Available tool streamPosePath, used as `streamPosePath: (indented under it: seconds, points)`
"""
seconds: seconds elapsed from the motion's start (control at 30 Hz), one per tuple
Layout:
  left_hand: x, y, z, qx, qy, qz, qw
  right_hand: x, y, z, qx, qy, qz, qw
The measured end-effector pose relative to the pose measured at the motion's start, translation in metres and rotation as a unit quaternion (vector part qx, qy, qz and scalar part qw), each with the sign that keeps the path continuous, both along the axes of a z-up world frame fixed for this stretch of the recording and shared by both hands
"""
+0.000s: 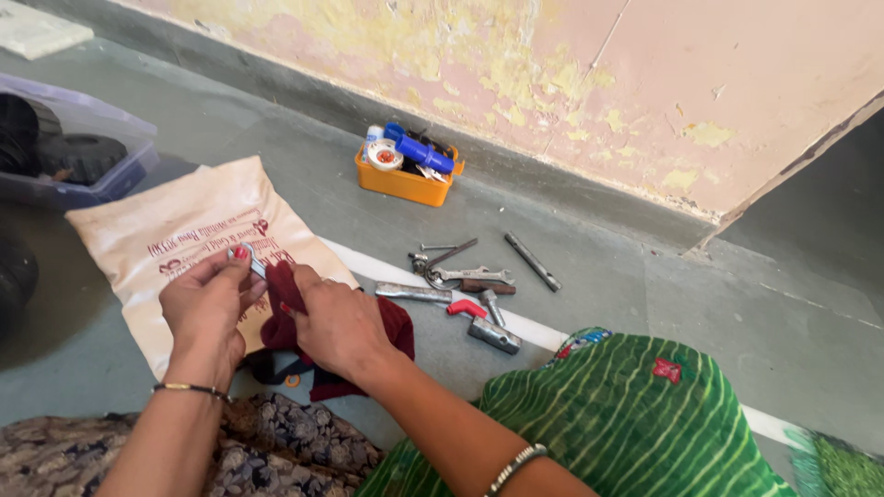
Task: The person sits on the floor and wipes a beige canvas bag with a dark red cloth. They then pick up several metal tools from the floor, including a wrench and a socket, and wipe each one individually with the cloth before placing them back down.
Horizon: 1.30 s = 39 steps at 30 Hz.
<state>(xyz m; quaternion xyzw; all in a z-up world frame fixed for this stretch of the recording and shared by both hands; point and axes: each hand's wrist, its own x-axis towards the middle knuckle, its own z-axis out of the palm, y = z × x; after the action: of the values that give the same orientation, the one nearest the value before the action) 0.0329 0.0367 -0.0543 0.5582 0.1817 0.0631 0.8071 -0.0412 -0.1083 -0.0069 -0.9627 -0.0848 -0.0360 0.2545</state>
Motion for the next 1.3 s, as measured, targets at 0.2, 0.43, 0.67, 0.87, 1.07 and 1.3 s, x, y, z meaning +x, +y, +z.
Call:
streamPosePath:
  seconds: [0.2,0.43,0.67,0.87,1.07,1.3]
  points:
    - [0.006,0.000,-0.008,-0.056,0.008,0.024,0.998,0.003,-0.002,0.005,0.006,-0.010,0.007,1.000]
    - [0.018,0.022,-0.012,-0.118,0.013,0.122,0.985,0.003,-0.004,0.008,0.009,0.007,0.010,1.000]
    - [0.004,0.001,0.002,0.006,-0.023,-0.060,0.998,0.004,-0.003,0.011,0.181,-0.216,0.006,0.959]
    - [-0.018,-0.038,-0.004,0.017,-0.050,-0.122,0.991,0.008,-0.008,-0.006,0.238,-0.094,0.050,0.965]
    - [-0.017,-0.030,0.004,-0.013,-0.012,-0.085,0.996,0.019,-0.008,-0.008,0.184,-0.044,-0.024,0.982]
    - [-0.007,-0.024,-0.007,0.005,-0.036,-0.009,0.999,0.012,-0.001,0.000,0.092,-0.014,-0.049,0.994]
